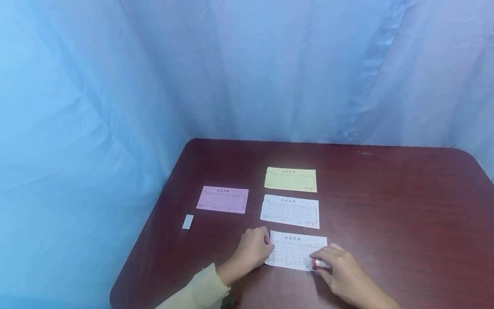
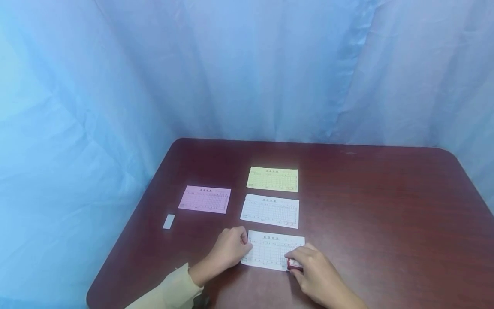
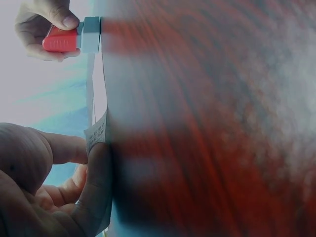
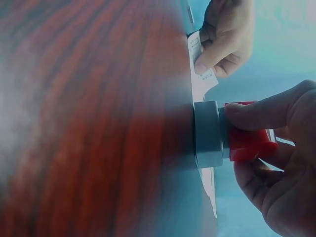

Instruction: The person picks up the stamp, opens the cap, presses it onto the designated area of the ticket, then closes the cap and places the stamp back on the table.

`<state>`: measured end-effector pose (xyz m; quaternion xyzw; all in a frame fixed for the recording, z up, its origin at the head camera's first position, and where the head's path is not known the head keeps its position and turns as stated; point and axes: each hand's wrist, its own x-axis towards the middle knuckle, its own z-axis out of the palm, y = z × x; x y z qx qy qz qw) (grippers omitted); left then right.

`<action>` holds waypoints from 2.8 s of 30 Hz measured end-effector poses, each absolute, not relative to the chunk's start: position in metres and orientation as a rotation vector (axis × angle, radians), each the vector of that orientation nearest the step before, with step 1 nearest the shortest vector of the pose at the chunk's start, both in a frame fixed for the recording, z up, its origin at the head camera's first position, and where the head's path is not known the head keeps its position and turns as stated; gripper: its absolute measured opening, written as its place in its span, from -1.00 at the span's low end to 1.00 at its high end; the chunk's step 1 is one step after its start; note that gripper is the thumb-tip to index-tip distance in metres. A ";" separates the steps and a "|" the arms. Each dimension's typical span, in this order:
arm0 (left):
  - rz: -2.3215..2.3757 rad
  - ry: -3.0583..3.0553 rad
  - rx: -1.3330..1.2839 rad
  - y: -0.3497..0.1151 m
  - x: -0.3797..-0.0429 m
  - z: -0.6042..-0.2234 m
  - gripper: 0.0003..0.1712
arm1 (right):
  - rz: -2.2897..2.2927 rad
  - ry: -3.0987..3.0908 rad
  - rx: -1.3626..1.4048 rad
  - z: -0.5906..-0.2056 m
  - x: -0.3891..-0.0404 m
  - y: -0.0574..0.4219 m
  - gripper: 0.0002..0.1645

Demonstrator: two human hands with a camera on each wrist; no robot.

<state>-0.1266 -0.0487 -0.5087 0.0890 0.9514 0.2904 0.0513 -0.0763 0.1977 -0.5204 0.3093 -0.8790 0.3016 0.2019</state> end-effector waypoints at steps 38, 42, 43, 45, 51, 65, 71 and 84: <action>0.857 2.893 0.249 -0.049 -0.128 -0.502 -0.71 | 0.714 -2.585 0.734 -0.510 -0.076 0.190 -0.50; 0.860 2.888 0.245 -0.050 -0.128 -0.502 -0.72 | 0.641 -2.738 0.623 -0.503 -0.076 0.186 -0.55; 0.860 2.885 0.245 -0.050 -0.128 -0.503 -0.72 | 0.634 -2.770 0.600 -0.501 -0.076 0.186 -0.56; 0.869 2.879 0.256 -0.051 -0.127 -0.504 -0.72 | 0.622 -2.809 0.568 -0.500 -0.074 0.186 -0.57; 0.998 2.812 0.299 -0.056 -0.131 -0.508 -0.78 | 0.637 -2.813 0.549 -0.501 -0.070 0.187 -0.57; 1.524 2.295 0.089 -0.069 -0.137 -0.512 -0.94 | 0.979 -2.464 0.461 -0.487 -0.073 0.213 -0.45; 1.550 2.250 0.055 -0.072 -0.140 -0.510 -0.94 | 1.038 -2.414 0.390 -0.484 -0.075 0.225 -0.43; 1.653 2.195 0.025 -0.082 -0.156 -0.503 -0.94 | 1.084 -2.375 0.349 -0.482 -0.074 0.225 -0.43</action>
